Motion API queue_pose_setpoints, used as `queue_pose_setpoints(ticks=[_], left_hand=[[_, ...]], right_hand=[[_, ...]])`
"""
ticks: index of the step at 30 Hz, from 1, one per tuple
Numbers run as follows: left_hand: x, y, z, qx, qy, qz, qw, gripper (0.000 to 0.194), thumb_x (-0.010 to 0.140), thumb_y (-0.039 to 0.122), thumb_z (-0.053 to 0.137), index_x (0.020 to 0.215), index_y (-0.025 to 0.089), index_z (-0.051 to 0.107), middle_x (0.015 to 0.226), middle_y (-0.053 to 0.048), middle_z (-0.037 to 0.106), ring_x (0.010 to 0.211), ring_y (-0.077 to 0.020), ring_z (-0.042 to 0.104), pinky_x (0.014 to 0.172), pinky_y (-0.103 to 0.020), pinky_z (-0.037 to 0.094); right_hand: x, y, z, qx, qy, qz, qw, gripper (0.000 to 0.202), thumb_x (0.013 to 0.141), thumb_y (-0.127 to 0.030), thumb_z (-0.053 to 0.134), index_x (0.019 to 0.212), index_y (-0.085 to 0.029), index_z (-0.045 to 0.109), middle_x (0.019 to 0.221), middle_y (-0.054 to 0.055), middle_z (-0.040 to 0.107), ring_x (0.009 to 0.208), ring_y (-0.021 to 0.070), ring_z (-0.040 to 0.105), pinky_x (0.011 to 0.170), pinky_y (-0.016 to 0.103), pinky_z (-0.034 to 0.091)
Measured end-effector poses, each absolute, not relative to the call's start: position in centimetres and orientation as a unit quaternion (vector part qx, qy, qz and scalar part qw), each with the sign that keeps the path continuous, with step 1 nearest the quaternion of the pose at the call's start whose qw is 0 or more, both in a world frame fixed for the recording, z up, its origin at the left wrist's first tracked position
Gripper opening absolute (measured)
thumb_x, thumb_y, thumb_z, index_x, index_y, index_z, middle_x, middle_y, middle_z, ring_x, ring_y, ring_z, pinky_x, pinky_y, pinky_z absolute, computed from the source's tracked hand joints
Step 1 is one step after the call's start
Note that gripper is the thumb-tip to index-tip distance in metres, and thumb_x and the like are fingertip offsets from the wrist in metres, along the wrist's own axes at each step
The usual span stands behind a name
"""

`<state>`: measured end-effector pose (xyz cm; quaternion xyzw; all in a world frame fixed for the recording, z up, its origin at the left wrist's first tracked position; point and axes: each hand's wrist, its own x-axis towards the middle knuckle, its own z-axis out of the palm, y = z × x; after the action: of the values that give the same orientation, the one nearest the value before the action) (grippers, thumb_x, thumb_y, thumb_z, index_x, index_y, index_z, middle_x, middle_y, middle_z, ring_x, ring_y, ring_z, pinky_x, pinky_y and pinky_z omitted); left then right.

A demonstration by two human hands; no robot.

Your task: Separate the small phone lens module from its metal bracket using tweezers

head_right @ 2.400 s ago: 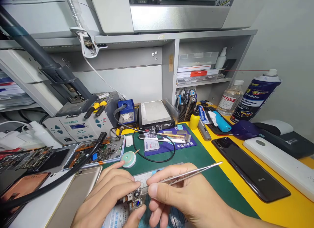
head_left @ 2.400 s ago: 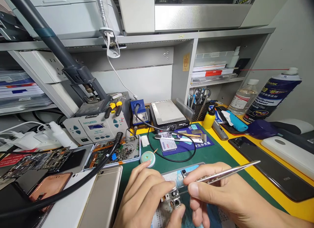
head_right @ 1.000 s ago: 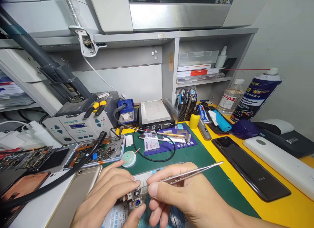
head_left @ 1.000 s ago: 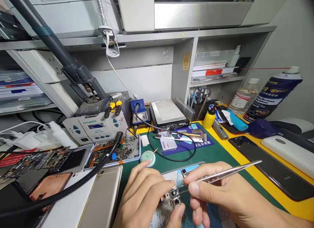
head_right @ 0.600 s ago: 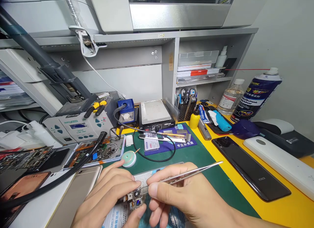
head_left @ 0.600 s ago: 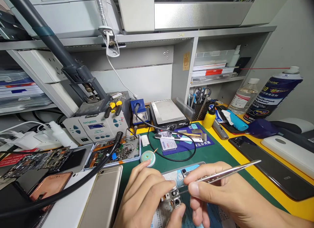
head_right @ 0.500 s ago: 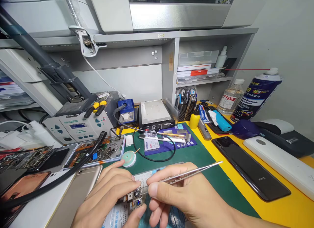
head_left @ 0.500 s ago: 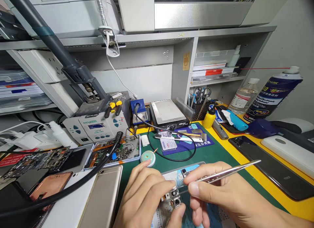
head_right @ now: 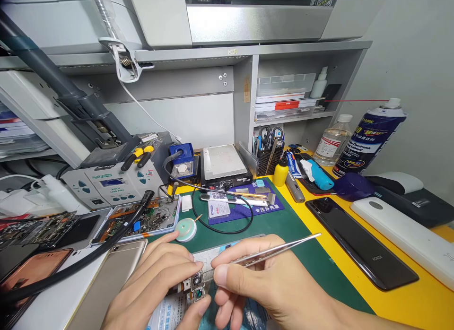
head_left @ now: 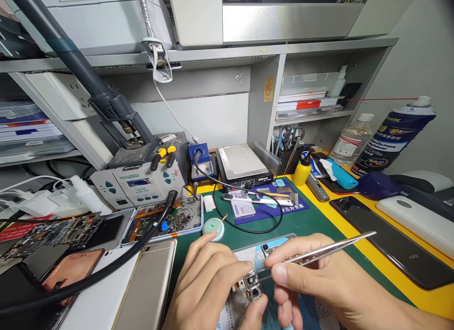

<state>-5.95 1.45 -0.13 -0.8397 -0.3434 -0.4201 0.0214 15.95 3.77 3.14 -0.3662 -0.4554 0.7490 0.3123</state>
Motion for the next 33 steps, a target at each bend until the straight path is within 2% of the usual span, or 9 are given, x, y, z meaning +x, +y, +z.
queue_pose_setpoints(ticks=[33], left_hand=[[-5.92,1.39,0.09,-0.844,-0.343,-0.411,0.019,0.033,0.077,0.011,0.073,0.108,0.016,0.061,0.084,-0.003,0.067,0.082,-0.0194,0.066,0.097,-0.047,0.054]], right_hand=[[15.88,3.70,3.65,-0.390,-0.450,0.747,0.296,0.038,0.078,-0.045,0.086,0.086,-0.011,0.072,0.063,0.003,0.073,0.056,0.0134,0.069,0.056,0.024,0.055]])
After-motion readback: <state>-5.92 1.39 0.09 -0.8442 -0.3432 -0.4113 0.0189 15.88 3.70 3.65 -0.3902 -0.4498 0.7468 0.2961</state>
